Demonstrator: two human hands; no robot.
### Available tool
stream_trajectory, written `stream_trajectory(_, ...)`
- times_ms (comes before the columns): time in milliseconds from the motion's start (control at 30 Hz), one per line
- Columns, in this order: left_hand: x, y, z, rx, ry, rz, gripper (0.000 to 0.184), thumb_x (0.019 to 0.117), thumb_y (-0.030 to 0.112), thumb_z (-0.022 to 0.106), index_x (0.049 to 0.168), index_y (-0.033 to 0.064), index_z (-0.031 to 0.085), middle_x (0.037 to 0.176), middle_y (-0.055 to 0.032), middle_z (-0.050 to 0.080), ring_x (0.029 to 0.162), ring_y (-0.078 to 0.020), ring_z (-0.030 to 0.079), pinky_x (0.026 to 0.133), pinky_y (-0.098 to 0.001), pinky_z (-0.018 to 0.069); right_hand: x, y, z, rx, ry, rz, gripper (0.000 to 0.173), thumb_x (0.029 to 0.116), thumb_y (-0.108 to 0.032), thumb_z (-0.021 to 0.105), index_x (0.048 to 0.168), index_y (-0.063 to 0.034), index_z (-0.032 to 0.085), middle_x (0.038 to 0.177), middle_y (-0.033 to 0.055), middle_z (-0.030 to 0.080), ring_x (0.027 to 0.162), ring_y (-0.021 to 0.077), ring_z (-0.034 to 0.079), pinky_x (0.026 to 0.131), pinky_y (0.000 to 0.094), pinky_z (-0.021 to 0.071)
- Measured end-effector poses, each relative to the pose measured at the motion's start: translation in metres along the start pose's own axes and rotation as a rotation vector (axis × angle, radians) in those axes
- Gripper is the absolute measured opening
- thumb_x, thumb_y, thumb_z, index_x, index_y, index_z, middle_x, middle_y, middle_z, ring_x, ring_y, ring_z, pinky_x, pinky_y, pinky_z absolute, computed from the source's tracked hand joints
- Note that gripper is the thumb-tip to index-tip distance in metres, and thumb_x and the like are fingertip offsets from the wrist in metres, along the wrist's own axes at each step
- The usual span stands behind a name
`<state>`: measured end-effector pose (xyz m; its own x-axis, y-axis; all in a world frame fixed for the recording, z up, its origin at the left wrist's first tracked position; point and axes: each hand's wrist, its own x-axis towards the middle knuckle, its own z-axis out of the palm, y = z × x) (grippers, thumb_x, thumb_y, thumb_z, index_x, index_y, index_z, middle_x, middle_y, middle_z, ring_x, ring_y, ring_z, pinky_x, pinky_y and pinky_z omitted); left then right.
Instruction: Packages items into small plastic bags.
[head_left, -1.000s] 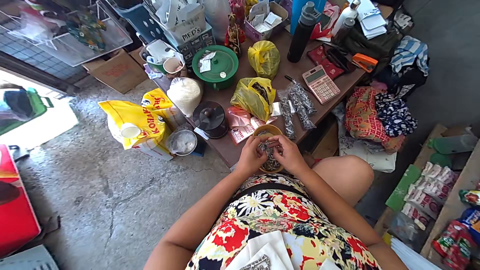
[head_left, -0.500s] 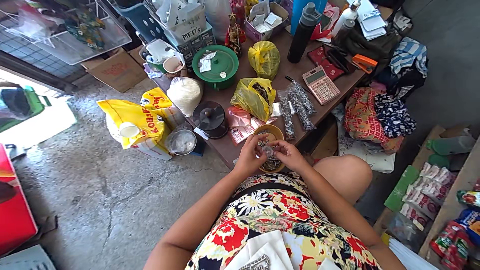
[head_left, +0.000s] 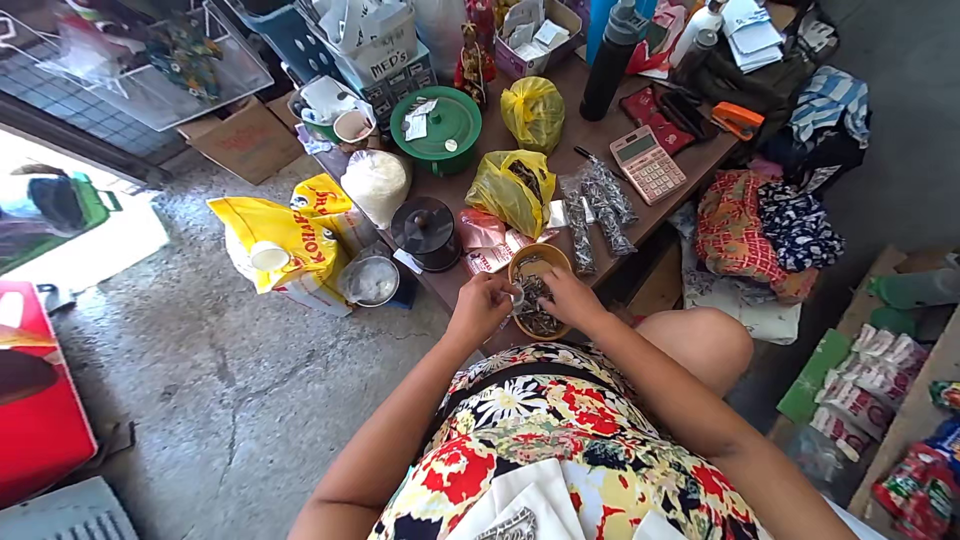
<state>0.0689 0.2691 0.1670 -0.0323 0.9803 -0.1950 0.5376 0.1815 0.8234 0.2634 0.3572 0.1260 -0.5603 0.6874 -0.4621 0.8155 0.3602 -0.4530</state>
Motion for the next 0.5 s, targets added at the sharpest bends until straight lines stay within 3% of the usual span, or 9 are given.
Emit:
stream_trajectory(100,-0.004,0.001,0.000,0.046,0.008,-0.004,0.017,0.0921,0.002,0.064,0.103,0.0032,0.077,0.095,-0.0100,0.067,0.072,-0.0132,0.060,0.069,-0.0303,0.0522,0.007,-0.002,0.022,-0.088,-0.021,-0.107,0.072,0.0943,-0.043,0.073,0.153,-0.0093,0.048,0.153,0.0216,0.048,0.141,0.0413,0.044,0.111,0.0593,0.0397)
stream_trajectory(167,-0.007,0.001,0.000,0.040,0.045,0.019,0.019,0.0915,0.001,0.064,0.105,0.0035,0.077,0.098,-0.0106,0.069,0.073,-0.0136,0.061,0.069,-0.0304,0.0533,0.009,-0.005,0.032,-0.109,-0.038,-0.161,0.063,0.0952,-0.033,0.073,0.149,-0.0078,0.052,0.150,0.0223,0.050,0.141,0.0411,0.046,0.113,0.0579,0.0392)
stream_trajectory(267,-0.007,0.000,0.002,0.016,0.078,0.052,0.020,0.0909,0.001,0.065,0.108,0.0024,0.076,0.101,-0.0119,0.068,0.074,-0.0136,0.063,0.070,-0.0292,0.0548,0.009,-0.008,0.034,-0.107,-0.033,-0.178,0.038,0.0982,-0.010,0.067,0.134,0.0000,0.062,0.137,0.0243,0.059,0.132,0.0418,0.054,0.109,0.0557,0.0448)
stream_trajectory(333,-0.008,0.001,0.003,-0.014,0.086,0.057,0.016,0.0906,0.000,0.068,0.106,0.0013,0.074,0.104,-0.0130,0.068,0.075,-0.0137,0.064,0.071,-0.0289,0.0566,0.007,-0.010,0.028,-0.096,-0.036,-0.149,0.031,0.1001,-0.008,0.063,0.130,0.0020,0.063,0.132,0.0240,0.061,0.128,0.0407,0.058,0.106,0.0551,0.0483)
stream_trajectory(433,-0.007,0.003,0.008,-0.060,0.092,0.049,0.015,0.0901,0.001,0.071,0.105,-0.0007,0.072,0.105,-0.0147,0.067,0.076,-0.0145,0.067,0.073,-0.0294,0.0591,0.005,-0.008,0.024,-0.074,-0.031,-0.141,0.039,0.0999,-0.016,0.066,0.134,0.0009,0.061,0.133,0.0234,0.061,0.128,0.0398,0.058,0.104,0.0555,0.0490)
stream_trajectory(500,-0.006,0.003,0.011,-0.064,0.080,0.047,0.015,0.0906,0.001,0.071,0.106,-0.0003,0.073,0.104,-0.0144,0.067,0.076,-0.0139,0.067,0.073,-0.0284,0.0590,0.005,-0.006,0.027,-0.068,-0.033,-0.161,0.032,0.1009,-0.013,0.064,0.128,0.0043,0.064,0.129,0.0251,0.063,0.127,0.0405,0.058,0.105,0.0549,0.0480)
